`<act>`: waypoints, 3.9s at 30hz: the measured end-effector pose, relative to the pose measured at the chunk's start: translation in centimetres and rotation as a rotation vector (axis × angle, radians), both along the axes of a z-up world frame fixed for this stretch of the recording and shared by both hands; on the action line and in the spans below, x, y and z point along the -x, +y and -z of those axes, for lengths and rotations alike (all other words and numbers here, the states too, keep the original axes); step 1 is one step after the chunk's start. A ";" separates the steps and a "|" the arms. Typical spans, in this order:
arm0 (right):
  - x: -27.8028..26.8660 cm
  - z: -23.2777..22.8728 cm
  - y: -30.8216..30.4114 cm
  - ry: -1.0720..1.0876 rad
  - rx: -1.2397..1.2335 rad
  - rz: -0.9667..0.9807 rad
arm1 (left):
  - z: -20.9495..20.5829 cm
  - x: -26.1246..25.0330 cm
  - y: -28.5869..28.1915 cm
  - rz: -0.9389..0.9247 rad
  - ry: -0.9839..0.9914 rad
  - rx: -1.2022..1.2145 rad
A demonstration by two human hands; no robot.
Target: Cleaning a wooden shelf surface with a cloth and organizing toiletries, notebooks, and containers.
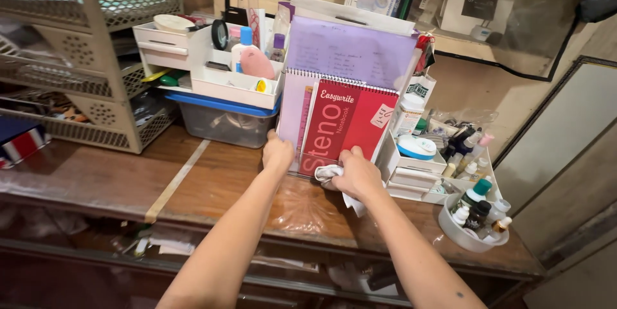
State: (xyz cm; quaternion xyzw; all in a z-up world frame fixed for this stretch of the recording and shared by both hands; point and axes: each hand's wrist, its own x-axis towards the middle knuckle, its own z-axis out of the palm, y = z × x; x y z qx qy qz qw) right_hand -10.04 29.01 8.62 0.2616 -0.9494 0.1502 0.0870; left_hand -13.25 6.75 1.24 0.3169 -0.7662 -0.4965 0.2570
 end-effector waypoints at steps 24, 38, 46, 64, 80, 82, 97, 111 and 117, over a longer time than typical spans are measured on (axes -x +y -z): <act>-20.7 -0.4 -8.6 0.011 0.048 -0.057 | -0.8 -21.1 -8.8 -0.066 -0.028 0.000; -21.8 -0.1 -23.2 0.006 0.098 -0.221 | -1.9 -26.5 -19.8 -0.197 0.026 -0.060; -20.0 0.9 -25.9 0.040 0.093 -0.233 | 1.3 -23.2 -22.6 -0.227 0.028 -0.029; -12.8 2.4 -12.3 0.037 0.572 -0.163 | -6.5 -24.2 -7.2 -0.197 0.428 0.414; 6.5 -3.6 -1.4 0.430 0.371 -0.038 | -2.6 4.5 2.4 0.302 0.121 0.311; 8.5 -8.0 -1.8 0.547 0.409 -0.090 | -5.1 5.3 3.1 0.269 0.082 0.222; 22.2 -17.8 -9.1 0.775 0.325 -0.379 | -13.1 14.3 -2.0 0.110 0.377 0.224; 20.1 -19.1 -8.5 0.578 0.309 -0.253 | -12.1 15.7 -4.5 0.156 0.260 0.168; 20.5 -19.2 -7.5 0.554 0.347 -0.198 | -13.5 13.9 -3.5 0.188 0.330 0.212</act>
